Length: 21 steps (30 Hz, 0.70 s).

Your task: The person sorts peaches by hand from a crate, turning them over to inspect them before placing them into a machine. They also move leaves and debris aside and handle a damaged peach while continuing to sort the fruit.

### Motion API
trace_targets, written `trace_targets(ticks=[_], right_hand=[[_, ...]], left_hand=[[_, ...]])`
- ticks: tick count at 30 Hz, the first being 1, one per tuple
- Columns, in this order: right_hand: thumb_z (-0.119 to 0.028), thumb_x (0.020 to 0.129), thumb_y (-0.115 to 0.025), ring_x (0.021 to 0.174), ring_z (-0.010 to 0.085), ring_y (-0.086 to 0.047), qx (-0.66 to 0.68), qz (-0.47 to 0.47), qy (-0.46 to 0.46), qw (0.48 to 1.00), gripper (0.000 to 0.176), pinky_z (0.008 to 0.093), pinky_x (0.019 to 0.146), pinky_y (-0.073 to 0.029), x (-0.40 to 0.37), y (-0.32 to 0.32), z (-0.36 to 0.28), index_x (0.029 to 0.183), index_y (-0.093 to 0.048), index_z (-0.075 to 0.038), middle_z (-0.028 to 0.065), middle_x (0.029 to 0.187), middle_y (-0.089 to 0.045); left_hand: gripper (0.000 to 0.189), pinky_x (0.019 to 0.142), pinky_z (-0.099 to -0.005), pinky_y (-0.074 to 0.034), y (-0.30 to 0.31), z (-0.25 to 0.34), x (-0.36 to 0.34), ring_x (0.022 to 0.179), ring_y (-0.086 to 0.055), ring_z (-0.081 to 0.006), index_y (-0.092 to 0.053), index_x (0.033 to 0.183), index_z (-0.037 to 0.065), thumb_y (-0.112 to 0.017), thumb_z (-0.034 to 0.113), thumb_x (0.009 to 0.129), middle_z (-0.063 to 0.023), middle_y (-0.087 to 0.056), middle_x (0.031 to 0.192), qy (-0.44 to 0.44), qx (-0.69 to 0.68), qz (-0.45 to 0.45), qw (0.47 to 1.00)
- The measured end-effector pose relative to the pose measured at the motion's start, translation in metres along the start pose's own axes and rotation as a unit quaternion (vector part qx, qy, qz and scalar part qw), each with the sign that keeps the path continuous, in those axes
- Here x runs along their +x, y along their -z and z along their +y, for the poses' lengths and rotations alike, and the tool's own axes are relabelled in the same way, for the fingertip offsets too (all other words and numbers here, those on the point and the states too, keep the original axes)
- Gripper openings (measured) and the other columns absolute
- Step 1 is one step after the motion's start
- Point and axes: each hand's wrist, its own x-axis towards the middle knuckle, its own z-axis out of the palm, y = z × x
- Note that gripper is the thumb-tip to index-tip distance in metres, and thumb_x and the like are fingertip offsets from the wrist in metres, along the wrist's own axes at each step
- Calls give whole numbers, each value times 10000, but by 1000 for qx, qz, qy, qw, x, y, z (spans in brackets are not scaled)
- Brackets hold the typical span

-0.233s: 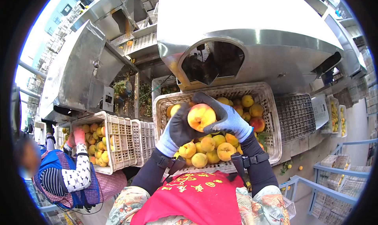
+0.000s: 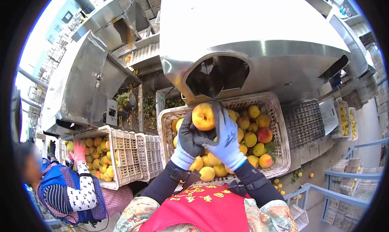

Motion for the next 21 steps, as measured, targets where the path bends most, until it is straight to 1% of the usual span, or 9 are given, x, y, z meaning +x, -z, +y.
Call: trace_targets(ticks=[2,6,7,10,12,14,16,18,21], right_hand=[[-413,604,-834,1182,401,-476,-38,33,-42,998,1047,470,986,-363,0,-14,12,1433,-337,-11,213,1356,-469],[-413,597,-838,1150,395,-483,-48,70,-53,995,1041,477,973,-358,17,-17,25,1429,-352,-18,199,1300,-503],[-408,598,-838,1133,396,-487,-56,82,-57,993,1032,478,967,-360,19,-20,27,1425,-360,-20,194,1281,-510],[-403,598,-838,1137,397,-486,-73,96,-71,990,1009,484,965,-361,29,-23,30,1412,-382,-18,197,1278,-511],[-407,595,-836,1162,389,-483,-122,113,-78,983,1012,491,975,-353,36,-31,36,1409,-384,-10,207,1303,-501],[-406,624,-822,1182,395,-477,-184,132,-39,973,985,508,1007,-335,58,-44,52,1402,-381,5,218,1338,-482],[-389,645,-809,1183,395,-478,-215,126,-25,968,939,518,1028,-328,95,-64,80,1381,-390,16,224,1356,-471],[-382,659,-804,1148,379,-502,-206,124,-7,971,910,468,1018,-361,120,-55,76,1368,-404,24,225,1324,-501],[-365,682,-794,1131,373,-530,-123,123,34,984,841,455,992,-390,92,-23,84,1355,-441,-5,218,1265,-544]], left_hand=[[471,1048,-431,-430,9,-8,14,1224,-526,-272,-458,1357,55,-498,331,978,-134,-543,1329,207,-358,60,908],[453,1081,-373,-383,2,-16,24,1216,-528,-250,-439,1369,53,-489,293,988,-121,-531,1340,193,-336,67,919],[426,1070,-378,-397,3,-20,21,1215,-529,-232,-434,1367,52,-454,273,1003,-117,-531,1327,74,-144,26,986],[406,1034,-363,-428,22,-13,15,1168,-548,-203,-429,1361,43,-484,208,995,-108,-538,1295,218,-184,122,951],[465,932,-358,-475,37,-25,3,1050,-592,-218,-481,1295,18,-589,313,953,-112,-588,1176,138,58,214,965],[500,937,-357,-468,68,-53,-15,1113,-550,-278,-488,1306,10,-648,263,907,-182,-513,1276,14,404,258,877],[662,1003,-425,-414,65,-31,-12,1149,-519,-364,-457,1338,2,-718,335,828,-225,-481,1317,82,665,250,699],[884,987,-481,-410,98,-55,-4,1196,-487,-419,-418,1356,29,-749,527,704,-250,-506,1274,232,630,214,710],[914,990,-440,-414,93,-44,20,1196,-495,-410,-428,1342,-27,-755,536,700,-285,-513,1269,270,584,225,732]])
